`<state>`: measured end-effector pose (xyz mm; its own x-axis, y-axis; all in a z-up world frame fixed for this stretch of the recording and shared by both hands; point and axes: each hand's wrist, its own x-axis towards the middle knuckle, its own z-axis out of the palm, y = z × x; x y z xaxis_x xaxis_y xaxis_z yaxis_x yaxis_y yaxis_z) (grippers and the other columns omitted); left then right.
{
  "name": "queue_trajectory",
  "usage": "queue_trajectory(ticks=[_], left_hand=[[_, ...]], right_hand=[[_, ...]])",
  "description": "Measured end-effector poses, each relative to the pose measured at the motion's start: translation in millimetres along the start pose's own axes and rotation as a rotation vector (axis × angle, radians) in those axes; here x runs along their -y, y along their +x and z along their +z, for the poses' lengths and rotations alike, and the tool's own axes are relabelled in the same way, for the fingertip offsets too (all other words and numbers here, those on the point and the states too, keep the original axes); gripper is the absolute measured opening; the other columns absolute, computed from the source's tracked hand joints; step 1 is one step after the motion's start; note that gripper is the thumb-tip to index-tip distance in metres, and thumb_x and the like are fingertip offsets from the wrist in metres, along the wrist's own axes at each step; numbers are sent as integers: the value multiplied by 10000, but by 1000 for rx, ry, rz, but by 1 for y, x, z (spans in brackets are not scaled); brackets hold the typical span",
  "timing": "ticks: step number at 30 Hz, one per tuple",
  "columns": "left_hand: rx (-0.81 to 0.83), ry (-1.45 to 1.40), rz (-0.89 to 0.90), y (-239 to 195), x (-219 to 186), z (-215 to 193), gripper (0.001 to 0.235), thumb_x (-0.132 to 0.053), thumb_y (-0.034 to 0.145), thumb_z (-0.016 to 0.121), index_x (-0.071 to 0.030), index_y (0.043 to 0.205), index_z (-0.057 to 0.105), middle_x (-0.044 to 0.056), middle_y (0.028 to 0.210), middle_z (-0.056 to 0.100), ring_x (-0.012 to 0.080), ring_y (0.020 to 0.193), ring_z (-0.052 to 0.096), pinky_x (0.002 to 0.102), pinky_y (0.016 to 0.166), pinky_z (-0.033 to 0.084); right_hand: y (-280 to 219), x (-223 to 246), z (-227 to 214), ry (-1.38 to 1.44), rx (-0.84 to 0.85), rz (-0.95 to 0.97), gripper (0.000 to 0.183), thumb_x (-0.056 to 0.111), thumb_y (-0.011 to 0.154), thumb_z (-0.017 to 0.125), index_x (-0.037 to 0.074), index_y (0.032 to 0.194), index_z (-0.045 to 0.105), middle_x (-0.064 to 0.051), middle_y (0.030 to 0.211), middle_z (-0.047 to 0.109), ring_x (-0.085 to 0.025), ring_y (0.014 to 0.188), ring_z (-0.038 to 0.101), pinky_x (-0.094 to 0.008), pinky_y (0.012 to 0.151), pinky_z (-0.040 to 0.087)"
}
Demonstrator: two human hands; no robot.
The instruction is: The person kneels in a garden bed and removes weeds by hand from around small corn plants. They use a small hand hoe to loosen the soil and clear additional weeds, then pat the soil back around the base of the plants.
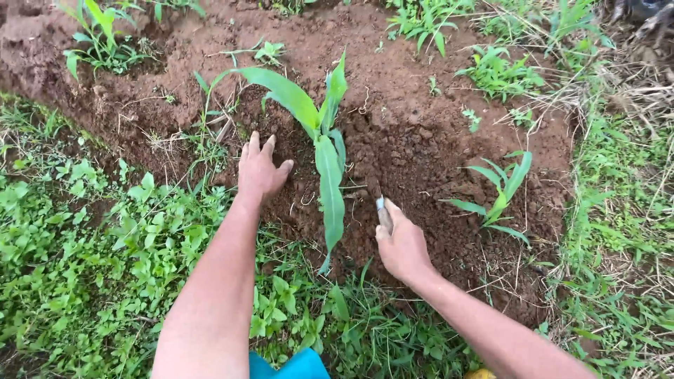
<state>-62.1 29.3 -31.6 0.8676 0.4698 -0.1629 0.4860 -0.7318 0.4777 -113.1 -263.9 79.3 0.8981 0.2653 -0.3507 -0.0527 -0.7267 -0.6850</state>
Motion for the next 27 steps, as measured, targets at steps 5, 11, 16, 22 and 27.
queue_trajectory(ticks=[5, 11, 16, 22, 27], left_hand=[[54, 41, 0, -10, -6, -10, 824, -543, 924, 623, -210, 1622, 338, 114, 1716, 147, 367, 1561, 190, 582, 1257, 199], [73, 38, -10, -8, -7, -4, 896, -626, 925, 581, -237, 1654, 234, 111, 1731, 31, 359, 1584, 79, 617, 1252, 152], [98, 40, -9, -10, -11, -10, 937, -673, 919, 561, -234, 1663, 195, 124, 1732, -7, 364, 1588, 42, 625, 1255, 128], [123, 72, 22, -1, -1, -8, 974, -670, 897, 622, -241, 1661, 198, 136, 1727, -6, 381, 1584, 71, 568, 1265, 186], [135, 65, 51, 2, -2, -9, 988, -646, 896, 655, -208, 1660, 206, 161, 1722, 20, 402, 1573, 107, 537, 1265, 219]], right_hand=[[4, -7, -12, -280, -112, -178, 470, 51, 980, 538, -92, 1427, 514, -366, 1177, 669, -494, 1078, 682, -618, 893, 568], [64, -33, -46, -317, -322, -273, 409, 189, 1059, 512, 76, 1446, 578, -243, 1026, 711, -403, 855, 677, -497, 685, 530], [115, -44, -46, -332, -264, -170, 434, 285, 1067, 460, 205, 1481, 560, -262, 1216, 700, -496, 1116, 656, -604, 933, 516], [172, -14, -17, -285, -230, -220, 448, 212, 1061, 422, 196, 1484, 567, -297, 1166, 699, -459, 1096, 683, -573, 953, 532], [205, -33, -19, -163, -228, -416, 411, 198, 1031, 510, 122, 1422, 614, -292, 1204, 681, -490, 1148, 629, -589, 985, 494]])
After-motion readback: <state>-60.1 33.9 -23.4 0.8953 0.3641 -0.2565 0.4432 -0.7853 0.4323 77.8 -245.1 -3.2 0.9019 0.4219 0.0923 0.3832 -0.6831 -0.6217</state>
